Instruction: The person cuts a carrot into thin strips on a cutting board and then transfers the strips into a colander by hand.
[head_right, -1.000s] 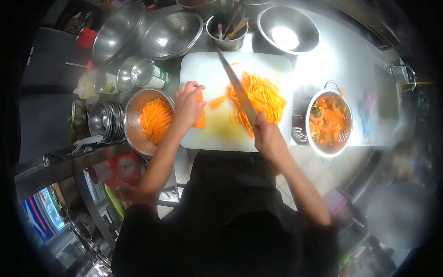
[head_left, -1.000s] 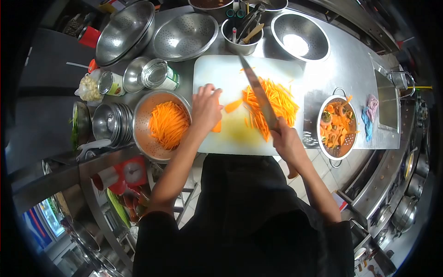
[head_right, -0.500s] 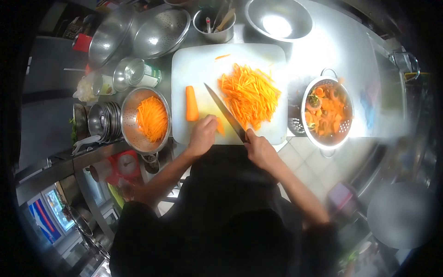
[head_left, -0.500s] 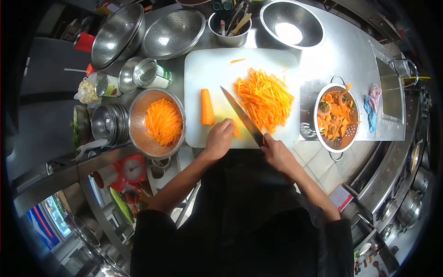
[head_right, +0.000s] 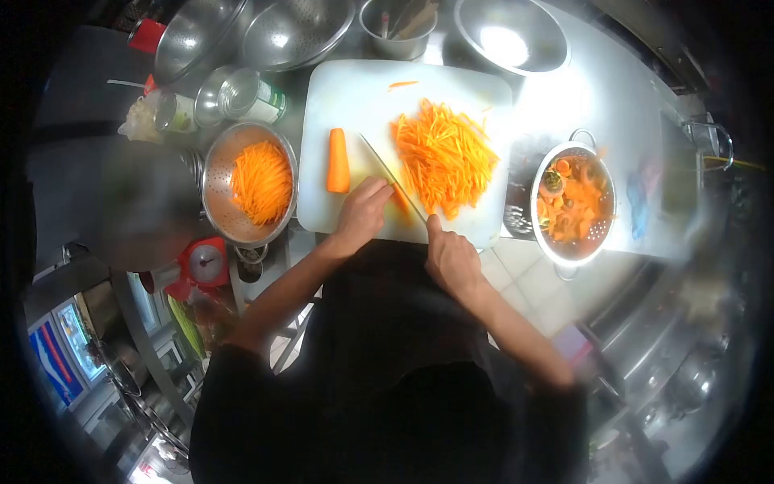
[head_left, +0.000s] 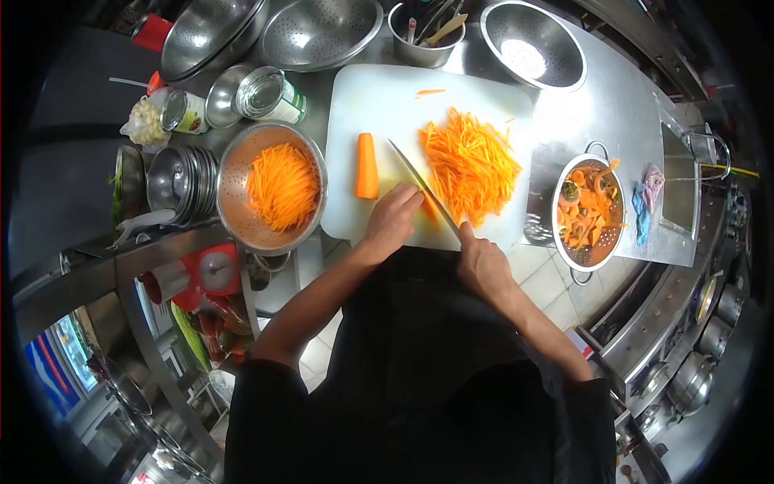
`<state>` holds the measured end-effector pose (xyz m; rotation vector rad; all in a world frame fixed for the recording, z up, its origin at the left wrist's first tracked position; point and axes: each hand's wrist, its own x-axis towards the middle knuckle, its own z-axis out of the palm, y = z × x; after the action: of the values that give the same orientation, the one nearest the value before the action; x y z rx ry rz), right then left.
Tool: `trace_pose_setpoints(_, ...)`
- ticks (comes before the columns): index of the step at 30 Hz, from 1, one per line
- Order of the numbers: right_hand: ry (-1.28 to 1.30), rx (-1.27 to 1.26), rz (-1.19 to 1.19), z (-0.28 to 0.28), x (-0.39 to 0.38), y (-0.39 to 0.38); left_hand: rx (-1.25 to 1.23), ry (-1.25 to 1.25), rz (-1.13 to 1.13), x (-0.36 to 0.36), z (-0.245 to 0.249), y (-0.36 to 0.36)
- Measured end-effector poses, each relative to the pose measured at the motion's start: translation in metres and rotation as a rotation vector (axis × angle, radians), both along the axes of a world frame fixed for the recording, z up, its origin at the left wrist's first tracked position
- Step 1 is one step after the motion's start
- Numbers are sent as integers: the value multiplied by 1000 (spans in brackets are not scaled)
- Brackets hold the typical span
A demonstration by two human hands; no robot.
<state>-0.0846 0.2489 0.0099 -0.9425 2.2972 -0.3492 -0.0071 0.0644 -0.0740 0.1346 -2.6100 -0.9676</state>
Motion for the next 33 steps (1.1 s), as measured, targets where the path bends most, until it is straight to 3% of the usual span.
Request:
trace_pose_setpoints(3,-4,34,-21,3,10,8,-32,11,-18,-1,-2,-4)
trace_pose_setpoints(8,51,-22,-2,-39,6,-7,1,25,-41,-2,4,-6)
trace_pose_setpoints(11,63,-31,18,-14,3,-21,11,55,-56,-3,0,-6)
trace_pose_setpoints(13,-37,173,-21,8,13,-18,17,86,-44,0,-1,-10)
trace_pose_setpoints(15,-25,192,-51,-20,20,-15,48,113,-67,-1,-4,-10)
trace_pose_setpoints(17,54,8,-70,-39,17,-20,52,92,-69,-2,-9,-10)
trace_pose_setpoints(23,38,116,-66,-4,27,-14,54,123,-63,-2,-13,-10)
trace_pose_setpoints(26,98,78,-85,-39,27,-21,43,142,-56,-3,-16,-9)
trace_pose_setpoints(31,123,73,-44,-10,23,-25,22,140,-44,-1,-13,-9)
trace_pose_setpoints(33,132,30,-73,-36,27,-22,21,145,-35,-1,-18,-9)
